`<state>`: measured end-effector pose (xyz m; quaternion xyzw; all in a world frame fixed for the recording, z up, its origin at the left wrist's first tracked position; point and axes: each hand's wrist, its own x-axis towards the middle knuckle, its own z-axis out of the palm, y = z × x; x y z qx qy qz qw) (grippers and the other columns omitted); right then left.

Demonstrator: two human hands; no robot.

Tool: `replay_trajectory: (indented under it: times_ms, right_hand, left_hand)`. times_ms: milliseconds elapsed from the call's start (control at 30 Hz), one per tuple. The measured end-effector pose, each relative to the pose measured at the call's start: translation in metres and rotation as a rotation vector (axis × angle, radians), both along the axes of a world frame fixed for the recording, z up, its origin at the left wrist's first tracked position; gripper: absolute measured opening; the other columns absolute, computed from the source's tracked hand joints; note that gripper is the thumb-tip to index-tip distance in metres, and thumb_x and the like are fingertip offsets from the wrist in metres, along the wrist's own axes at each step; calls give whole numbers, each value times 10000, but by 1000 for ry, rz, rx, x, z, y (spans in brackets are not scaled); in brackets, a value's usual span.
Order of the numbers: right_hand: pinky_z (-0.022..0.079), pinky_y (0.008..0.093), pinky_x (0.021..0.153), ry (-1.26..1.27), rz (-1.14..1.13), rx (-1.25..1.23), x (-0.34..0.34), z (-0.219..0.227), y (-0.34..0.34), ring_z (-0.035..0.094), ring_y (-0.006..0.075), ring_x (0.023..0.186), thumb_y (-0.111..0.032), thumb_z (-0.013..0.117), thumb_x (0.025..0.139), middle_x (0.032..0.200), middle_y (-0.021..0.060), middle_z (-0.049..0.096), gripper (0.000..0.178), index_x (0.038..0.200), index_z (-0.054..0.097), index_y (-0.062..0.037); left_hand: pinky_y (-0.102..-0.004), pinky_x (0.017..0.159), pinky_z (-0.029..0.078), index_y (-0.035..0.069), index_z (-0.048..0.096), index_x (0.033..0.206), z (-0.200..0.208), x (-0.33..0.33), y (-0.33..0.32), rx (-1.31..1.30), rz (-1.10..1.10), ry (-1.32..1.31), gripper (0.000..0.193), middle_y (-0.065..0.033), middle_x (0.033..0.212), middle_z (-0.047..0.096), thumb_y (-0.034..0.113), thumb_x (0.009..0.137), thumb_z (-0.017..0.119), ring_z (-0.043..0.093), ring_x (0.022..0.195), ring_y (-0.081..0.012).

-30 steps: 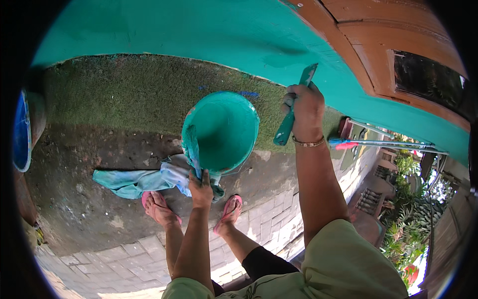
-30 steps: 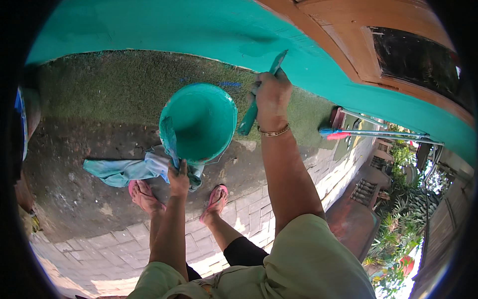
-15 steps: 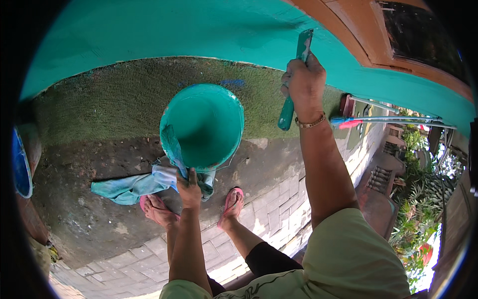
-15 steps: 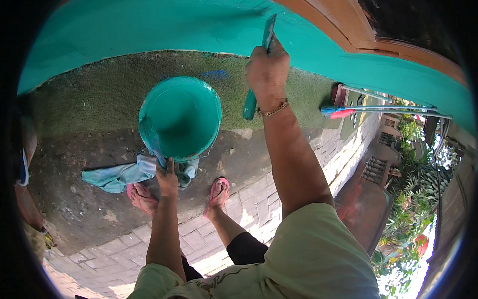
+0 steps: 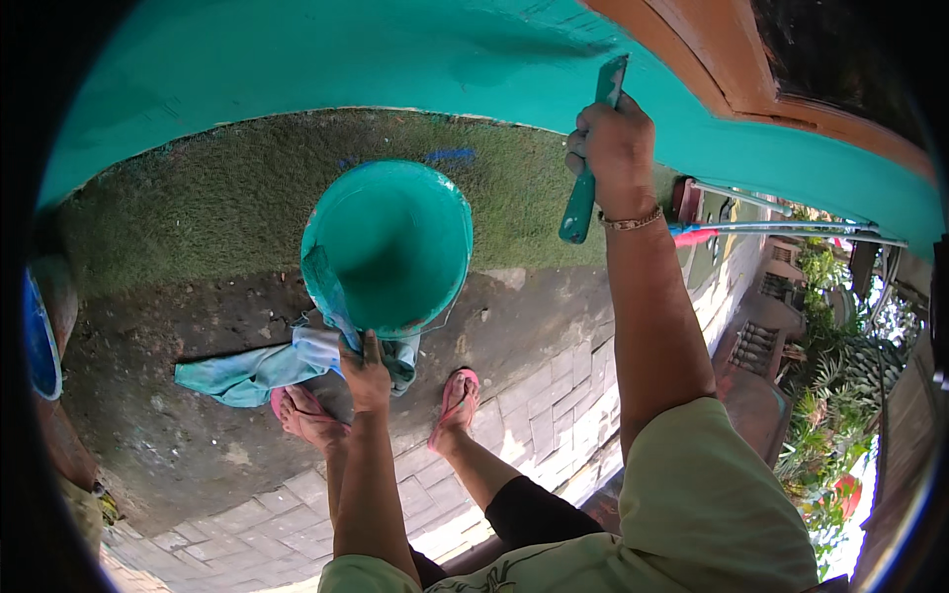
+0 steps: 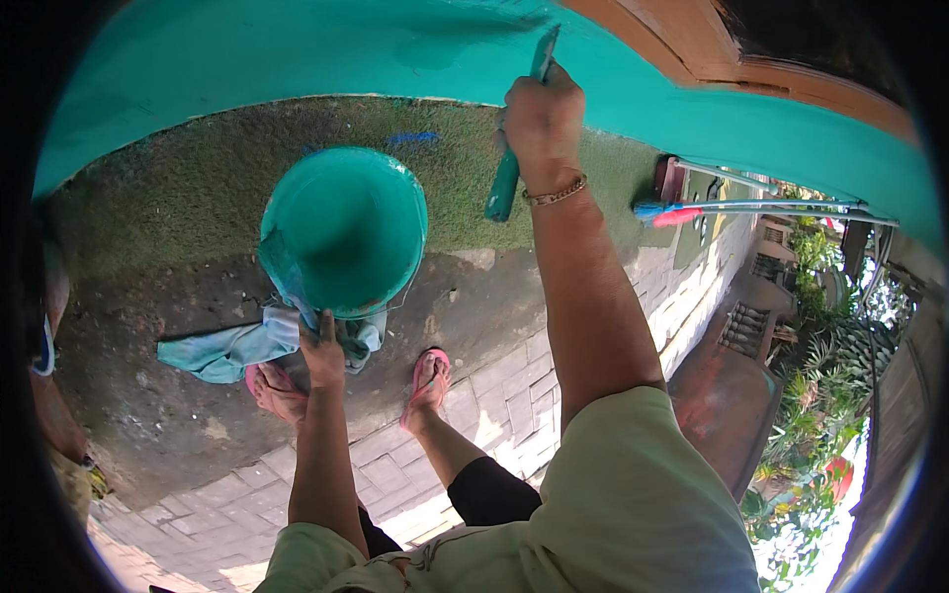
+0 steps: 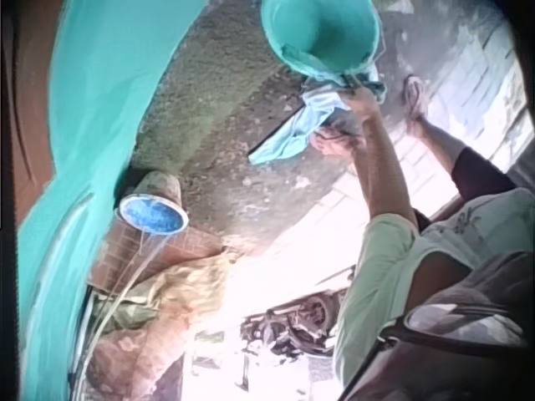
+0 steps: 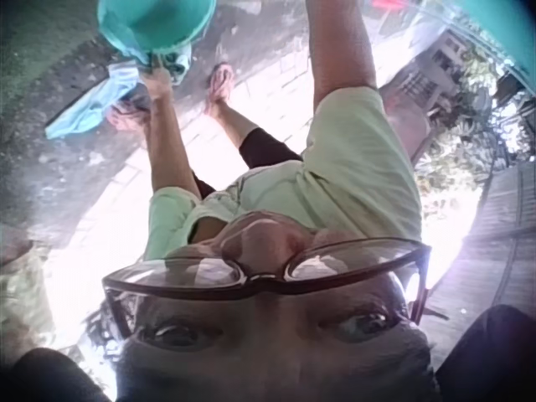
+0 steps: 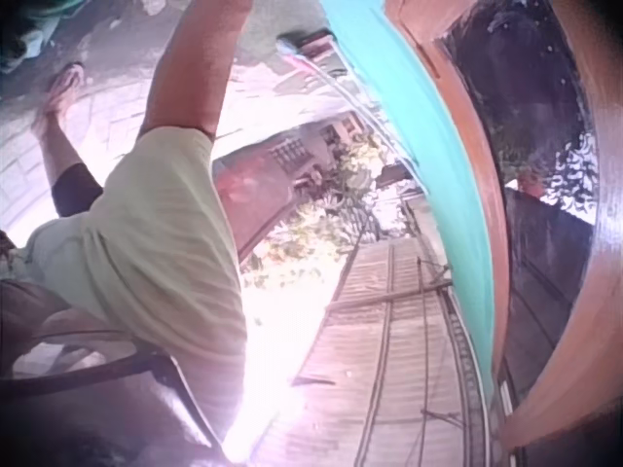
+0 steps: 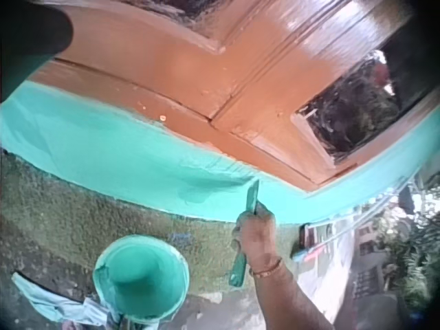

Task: The person paints a green exterior wall using a brush and a paint scraper, dipping the brush into a bucket of green paint and applying it over white patches on the wall.

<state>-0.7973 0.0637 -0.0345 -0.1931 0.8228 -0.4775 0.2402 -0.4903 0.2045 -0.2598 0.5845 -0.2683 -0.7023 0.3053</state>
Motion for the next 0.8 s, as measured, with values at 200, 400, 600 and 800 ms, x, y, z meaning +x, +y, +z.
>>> replay_trajectory:
  times_ms: [200, 400, 600, 800]
  right_hand:
    - [403, 309, 405, 269, 133, 123, -17, -16, -20, 492, 185, 484, 3, 491, 805, 645, 104, 499, 75, 874, 521, 0]
    - [383, 311, 404, 197, 249, 11, 39, -30, -19, 467, 159, 477, -12, 480, 809, 655, 78, 504, 78, 876, 515, -27]
    - [379, 295, 420, -347, -153, 243, -13, -45, 39, 465, 145, 523, -96, 501, 826, 770, 103, 530, 102, 876, 482, -9]
    - [426, 330, 445, -672, -164, 228, -18, -115, 55, 492, 177, 543, -78, 547, 815, 776, 126, 556, 174, 938, 488, 30]
  left_hand:
    - [-243, 553, 364, 16, 512, 1030, 8, -9, -3, 11, -16, 16, 121, 20, 770, 518, 97, 945, 540, 435, 631, -77]
    - [-245, 557, 374, 21, 509, 1054, -8, 3, 3, -8, -39, 20, 144, 19, 767, 515, 111, 947, 546, 437, 634, -75]
    - [-244, 543, 378, 22, 523, 1029, 0, -2, 0, 11, -14, 16, 144, 19, 752, 517, 134, 945, 560, 443, 622, -70]
    - [-258, 596, 415, 10, 524, 1061, 2, -5, 2, 5, 33, 63, 178, -10, 802, 567, 135, 944, 573, 492, 671, -97]
